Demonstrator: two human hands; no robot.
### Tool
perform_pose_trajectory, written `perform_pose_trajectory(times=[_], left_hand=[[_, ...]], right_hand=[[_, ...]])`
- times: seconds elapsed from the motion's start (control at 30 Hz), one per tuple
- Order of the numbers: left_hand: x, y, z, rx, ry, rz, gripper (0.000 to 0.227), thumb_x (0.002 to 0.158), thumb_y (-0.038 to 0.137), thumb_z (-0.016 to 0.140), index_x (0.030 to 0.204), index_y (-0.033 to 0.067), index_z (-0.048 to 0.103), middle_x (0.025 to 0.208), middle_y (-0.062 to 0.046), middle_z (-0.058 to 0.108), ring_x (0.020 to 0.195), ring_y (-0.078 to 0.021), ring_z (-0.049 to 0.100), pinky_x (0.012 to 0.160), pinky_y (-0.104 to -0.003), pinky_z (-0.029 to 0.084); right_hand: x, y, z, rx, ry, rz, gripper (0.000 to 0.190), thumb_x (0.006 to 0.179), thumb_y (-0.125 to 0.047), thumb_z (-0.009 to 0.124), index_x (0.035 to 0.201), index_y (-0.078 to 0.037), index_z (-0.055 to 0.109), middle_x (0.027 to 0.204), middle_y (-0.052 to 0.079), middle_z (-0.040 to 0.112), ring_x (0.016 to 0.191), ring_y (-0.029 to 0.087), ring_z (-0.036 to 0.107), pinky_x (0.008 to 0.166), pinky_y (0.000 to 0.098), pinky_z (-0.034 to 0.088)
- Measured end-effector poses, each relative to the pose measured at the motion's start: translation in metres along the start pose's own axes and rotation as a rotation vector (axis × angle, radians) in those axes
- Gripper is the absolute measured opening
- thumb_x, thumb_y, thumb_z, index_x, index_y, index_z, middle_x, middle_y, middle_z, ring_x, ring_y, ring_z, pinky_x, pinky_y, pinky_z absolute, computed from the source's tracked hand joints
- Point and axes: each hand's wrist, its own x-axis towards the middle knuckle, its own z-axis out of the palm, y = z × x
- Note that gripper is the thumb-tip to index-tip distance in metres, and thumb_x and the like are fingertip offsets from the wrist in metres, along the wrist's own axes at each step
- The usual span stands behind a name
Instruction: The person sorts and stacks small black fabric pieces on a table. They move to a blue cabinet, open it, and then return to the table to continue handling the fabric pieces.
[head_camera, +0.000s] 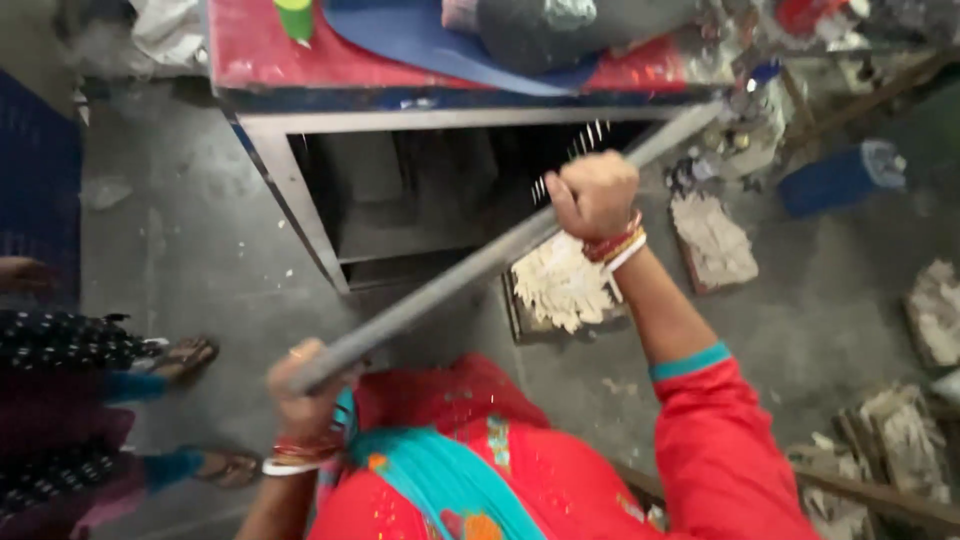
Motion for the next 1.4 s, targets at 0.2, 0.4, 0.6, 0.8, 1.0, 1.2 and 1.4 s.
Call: perform_pose_trajectory(times=[0.2,0.4,0.6,0.8,1.0,1.2,1.4], left_hand=[[-0.001,-0.023,-0.067,0.079,0.244,0.037,0.048,0.084,0.032,0.088,0.111,-0.0013,0.067,0.092,-0.004,0.064,0.083,-0.0128,0.060,0.078,-0.028,0.051],[-0.023,-0.148,-0.145,0.169,0.514,0.131,0.058,0.087,0.041,0.088,0.116,-0.0049,0.068,0.109,-0.007,0.067,0.100,-0.0190,0.063,0.094,-0.031,0.051],[0.008,-0.245,-0.211,0.442,0.559,-0.039,0.046,0.077,0.024,0.081,0.115,0.0038,0.064,0.114,-0.010,0.068,0.107,-0.0282,0.061,0.103,-0.040,0.048],[0.076,-0.236,-0.246,0.770,0.738,-0.225,0.056,0.088,0.030,0.080,0.130,-0.0013,0.060,0.126,-0.024,0.064,0.120,-0.0431,0.060,0.106,-0.047,0.048],[0.033,-0.047,-0.160,0.679,0.802,-0.173,0.064,0.086,0.026,0.078,0.140,-0.0004,0.056,0.134,-0.028,0.060,0.128,-0.0452,0.057,0.108,-0.047,0.046],[-0.141,-0.166,-0.116,0.607,-0.011,-0.482,0.030,0.087,0.033,0.074,0.108,0.0114,0.075,0.105,-0.018,0.074,0.094,-0.0401,0.071,0.083,-0.049,0.056],[-0.197,-0.143,-0.131,0.693,-0.296,-0.957,0.039,0.092,0.044,0.071,0.111,0.0099,0.075,0.107,-0.022,0.073,0.102,-0.0397,0.070,0.088,-0.051,0.054]], right_hand=[[0.043,-0.061,-0.019,-0.022,0.002,-0.054,0.041,0.094,-0.025,0.070,0.060,-0.010,0.054,0.062,0.012,0.054,0.061,0.036,0.056,0.061,0.0486,0.041],[0.019,-0.107,0.038,0.084,0.029,-0.028,0.045,0.098,-0.024,0.068,0.057,-0.010,0.055,0.060,0.012,0.055,0.057,0.035,0.055,0.059,0.0479,0.042],[0.016,-0.148,0.083,0.181,-0.027,0.048,0.050,0.100,-0.029,0.066,0.055,-0.009,0.054,0.059,0.012,0.056,0.056,0.035,0.055,0.059,0.0467,0.043],[0.037,-0.182,0.127,0.183,-0.113,0.099,0.052,0.102,-0.040,0.068,0.061,-0.008,0.060,0.062,0.014,0.058,0.057,0.036,0.058,0.055,0.0473,0.042],[0.049,-0.158,0.156,0.067,-0.076,0.084,0.052,0.095,-0.062,0.075,0.085,-0.011,0.077,0.075,0.014,0.068,0.067,0.036,0.066,0.062,0.0437,0.050],[0.043,-0.122,0.184,-0.058,-0.086,0.059,0.052,0.107,-0.059,0.069,0.091,-0.011,0.078,0.082,0.016,0.072,0.078,0.037,0.069,0.070,0.0454,0.053],[0.042,-0.094,0.209,0.096,0.064,-0.073,0.025,0.108,-0.032,0.068,0.111,-0.010,0.079,0.109,0.016,0.073,0.098,0.034,0.069,0.089,0.0441,0.054]])
